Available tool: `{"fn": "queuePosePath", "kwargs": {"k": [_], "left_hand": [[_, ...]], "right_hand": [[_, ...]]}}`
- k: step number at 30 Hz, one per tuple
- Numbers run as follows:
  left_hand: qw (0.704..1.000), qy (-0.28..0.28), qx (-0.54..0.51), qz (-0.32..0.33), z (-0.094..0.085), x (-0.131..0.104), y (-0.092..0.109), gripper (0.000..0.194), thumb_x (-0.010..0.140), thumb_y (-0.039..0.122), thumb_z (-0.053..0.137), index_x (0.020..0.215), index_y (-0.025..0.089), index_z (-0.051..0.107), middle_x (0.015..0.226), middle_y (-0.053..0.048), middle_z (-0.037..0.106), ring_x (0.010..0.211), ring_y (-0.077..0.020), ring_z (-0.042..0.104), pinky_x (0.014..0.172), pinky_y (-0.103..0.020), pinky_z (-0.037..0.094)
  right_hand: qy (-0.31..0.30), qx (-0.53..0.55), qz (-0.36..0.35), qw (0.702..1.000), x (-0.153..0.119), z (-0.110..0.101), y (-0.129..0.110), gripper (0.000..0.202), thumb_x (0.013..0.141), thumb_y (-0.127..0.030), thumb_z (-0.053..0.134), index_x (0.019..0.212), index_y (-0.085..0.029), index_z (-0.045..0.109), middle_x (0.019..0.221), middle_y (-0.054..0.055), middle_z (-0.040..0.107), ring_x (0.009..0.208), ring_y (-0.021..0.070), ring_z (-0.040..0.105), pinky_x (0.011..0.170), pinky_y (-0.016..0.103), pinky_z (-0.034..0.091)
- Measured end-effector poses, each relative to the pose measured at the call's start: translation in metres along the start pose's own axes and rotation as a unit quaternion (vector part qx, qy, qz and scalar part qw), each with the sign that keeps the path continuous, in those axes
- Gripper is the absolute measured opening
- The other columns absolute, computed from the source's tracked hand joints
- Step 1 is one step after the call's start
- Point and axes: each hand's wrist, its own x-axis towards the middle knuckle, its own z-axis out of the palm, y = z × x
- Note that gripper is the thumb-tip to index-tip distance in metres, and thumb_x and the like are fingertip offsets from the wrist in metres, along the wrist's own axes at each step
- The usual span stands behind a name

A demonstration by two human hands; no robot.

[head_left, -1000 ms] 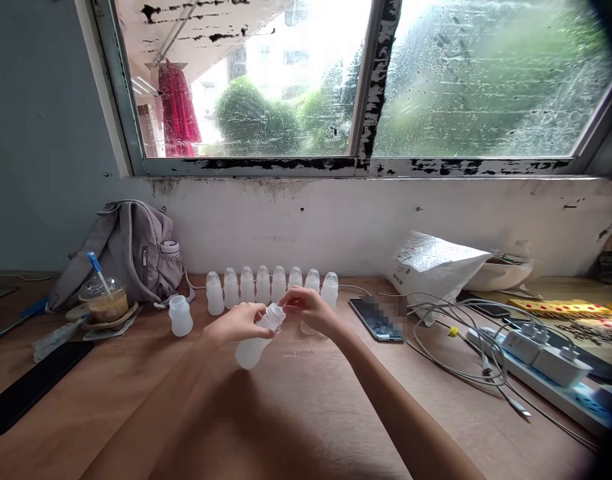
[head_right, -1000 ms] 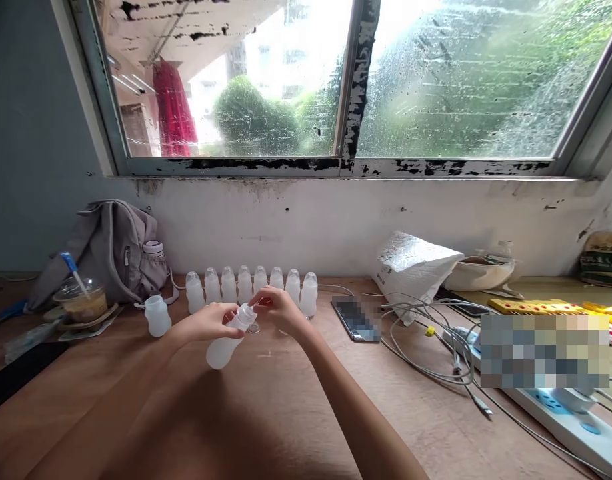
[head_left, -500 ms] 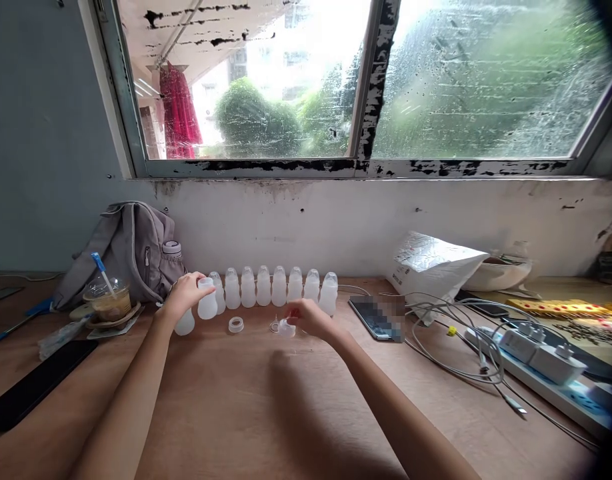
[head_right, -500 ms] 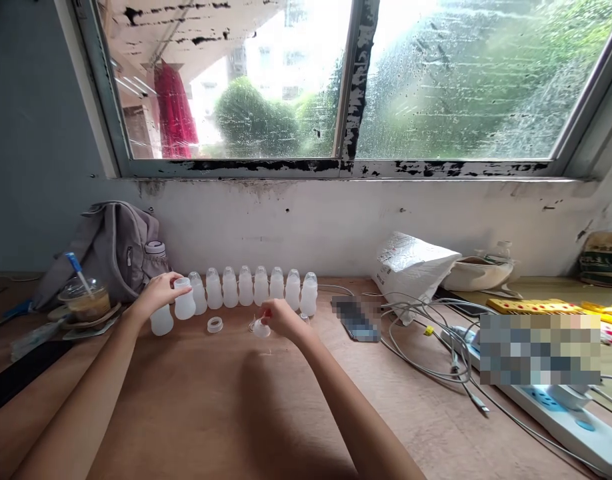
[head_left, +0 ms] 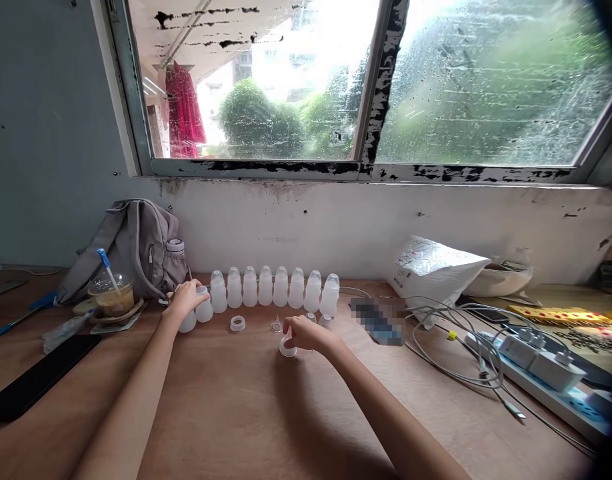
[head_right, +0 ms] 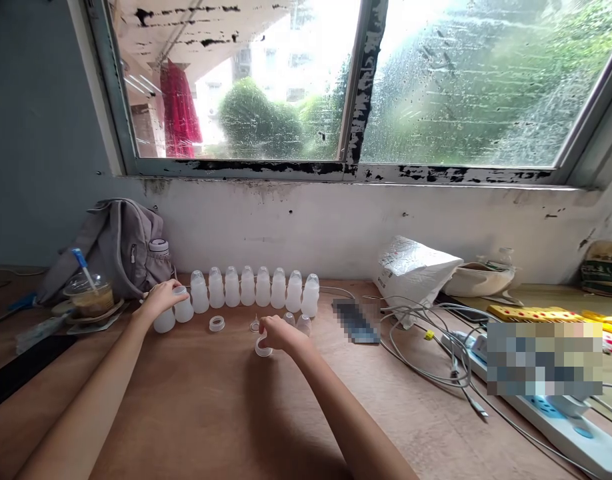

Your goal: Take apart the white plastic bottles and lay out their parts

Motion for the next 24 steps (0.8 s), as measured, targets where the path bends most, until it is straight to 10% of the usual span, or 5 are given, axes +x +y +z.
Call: {"fn": "queuePosePath", "kwargs": {"k": [9, 15, 21, 24], "left_hand": [[1.000, 0.013, 0.018, -0.001, 0.006, -0.004, 0.004, 0.042, 0.069, 0.043, 0.049, 0.103, 0.019, 0.053, 0.105, -0.012, 0.057, 0.101, -0.0301, 0.047, 0.079, -0.039, 0.036], [0.991, 0.121, 0.024, 0.051, -0.016, -0.025, 0.040, 0.049, 0.071, 0.045, 0.050, 0.113, 0.019, 0.046, 0.118, -0.014, 0.045, 0.109, -0.0319, 0.037, 0.085, -0.045, 0.031], [0.925, -0.097, -0.082, 0.358, -0.013, -0.079, 0.109, 0.055, 0.063, 0.049, 0.059, 0.112, 0.027, 0.044, 0.113, -0.002, 0.047, 0.100, -0.0210, 0.046, 0.082, -0.030, 0.038], [0.914, -0.104, -0.060, 0.386, 0.003, -0.097, 0.127, 0.052, 0.065, 0.047, 0.059, 0.108, 0.022, 0.046, 0.105, -0.004, 0.051, 0.099, -0.0219, 0.047, 0.081, -0.031, 0.038]], "right_hand": [[-0.009, -0.011, 0.015, 1.000, 0.002, 0.006, 0.001, 0.029, 0.060, -0.025, 0.065, 0.088, -0.018, 0.058, 0.087, 0.007, 0.056, 0.079, 0.0193, 0.053, 0.054, 0.021, 0.033], [0.043, 0.008, -0.013, 0.999, 0.000, 0.001, -0.004, 0.017, 0.065, -0.021, 0.058, 0.081, -0.017, 0.055, 0.080, 0.004, 0.056, 0.073, 0.0154, 0.051, 0.053, 0.020, 0.031], [0.126, 0.114, -0.038, 0.985, -0.001, -0.006, -0.015, 0.006, 0.070, -0.018, 0.048, 0.076, -0.017, 0.045, 0.064, -0.003, 0.049, 0.050, 0.0075, 0.047, 0.044, 0.017, 0.030], [0.135, 0.159, -0.060, 0.976, -0.001, -0.007, -0.018, 0.008, 0.068, -0.014, 0.045, 0.069, -0.018, 0.039, 0.059, -0.005, 0.044, 0.044, 0.0056, 0.044, 0.040, 0.016, 0.030]]}}
